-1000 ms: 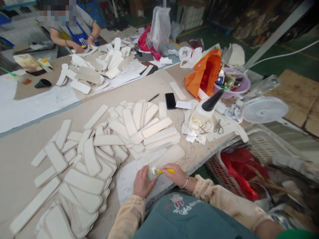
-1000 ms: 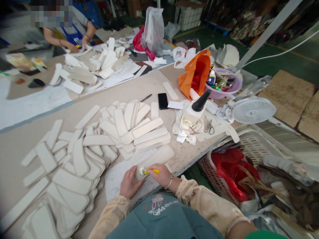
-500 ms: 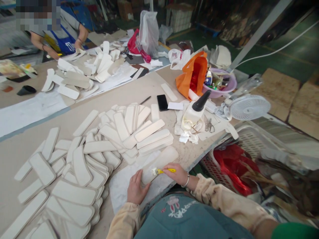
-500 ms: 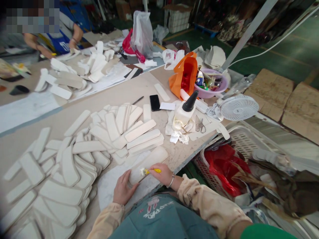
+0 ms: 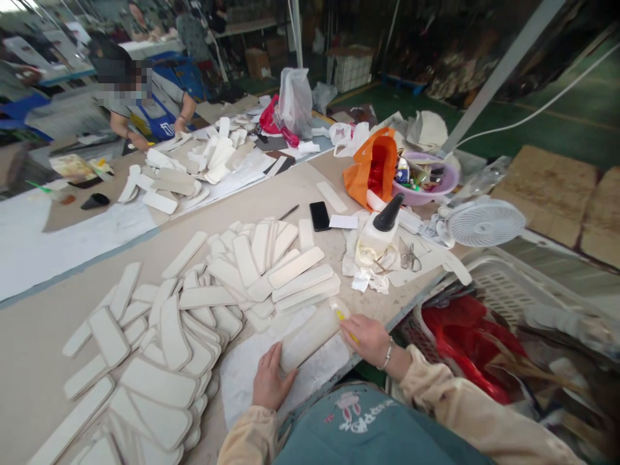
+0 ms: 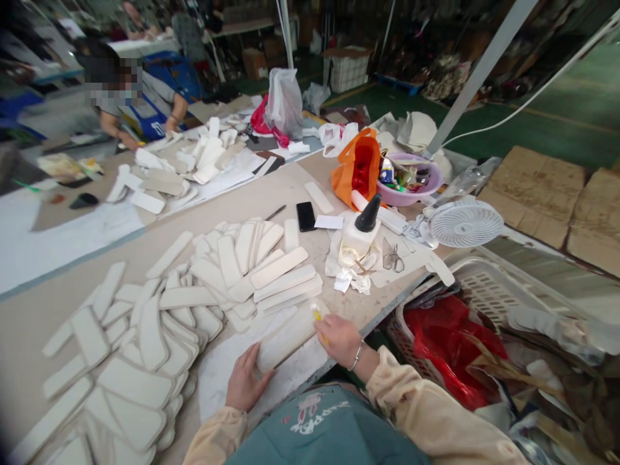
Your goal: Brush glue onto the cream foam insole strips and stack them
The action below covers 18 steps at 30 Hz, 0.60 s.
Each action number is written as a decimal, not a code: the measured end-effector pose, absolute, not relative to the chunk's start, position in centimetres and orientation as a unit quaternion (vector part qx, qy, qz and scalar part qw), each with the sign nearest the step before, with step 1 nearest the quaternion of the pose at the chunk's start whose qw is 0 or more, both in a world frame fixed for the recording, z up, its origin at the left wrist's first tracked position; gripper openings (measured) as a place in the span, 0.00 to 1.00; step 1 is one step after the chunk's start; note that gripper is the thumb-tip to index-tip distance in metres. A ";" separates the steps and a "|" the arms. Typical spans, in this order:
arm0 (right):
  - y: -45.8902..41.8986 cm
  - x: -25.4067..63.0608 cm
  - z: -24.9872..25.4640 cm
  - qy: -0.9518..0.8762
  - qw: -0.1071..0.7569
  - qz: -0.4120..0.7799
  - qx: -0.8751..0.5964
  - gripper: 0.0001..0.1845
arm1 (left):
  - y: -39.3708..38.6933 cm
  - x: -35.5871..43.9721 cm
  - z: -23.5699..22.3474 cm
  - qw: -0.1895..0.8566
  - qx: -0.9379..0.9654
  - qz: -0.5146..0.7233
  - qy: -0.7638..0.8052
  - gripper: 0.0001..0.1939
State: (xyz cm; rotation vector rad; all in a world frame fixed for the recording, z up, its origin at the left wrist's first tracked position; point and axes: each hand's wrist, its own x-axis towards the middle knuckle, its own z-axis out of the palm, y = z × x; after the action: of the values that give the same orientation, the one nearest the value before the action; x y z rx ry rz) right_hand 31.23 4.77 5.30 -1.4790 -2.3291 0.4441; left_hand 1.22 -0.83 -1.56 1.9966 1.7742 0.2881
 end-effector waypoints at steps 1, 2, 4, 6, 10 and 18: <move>4.2 30.1 5.3 -0.833 0.154 0.144 -0.511 0.12 | -0.9 1.3 -1.5 0.229 0.721 0.098 0.646 0.33; 3.7 29.0 5.2 -0.846 0.143 0.141 -0.493 0.12 | -1.0 1.3 -1.4 0.233 0.719 0.090 0.649 0.34; 3.0 27.4 5.4 -0.879 0.152 0.161 -0.422 0.12 | -1.0 1.5 -1.1 0.242 0.712 0.071 0.655 0.35; 2.9 26.8 5.8 -0.885 0.185 0.210 -0.372 0.12 | -1.0 1.6 -0.8 0.247 0.705 0.050 0.663 0.37; 4.0 28.4 6.5 -0.803 0.310 0.305 -0.407 0.12 | -0.7 1.9 0.4 0.261 0.689 0.013 0.676 0.41; 2.6 35.8 5.3 -0.609 0.402 0.355 -0.584 0.16 | 1.1 0.8 2.8 0.259 0.699 0.000 0.667 0.52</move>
State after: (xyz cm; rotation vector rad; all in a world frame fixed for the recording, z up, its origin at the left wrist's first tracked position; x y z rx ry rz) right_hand 35.81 2.56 5.27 -1.4761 -1.5385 0.8972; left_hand 0.84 1.05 2.76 1.8934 1.8063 -0.0004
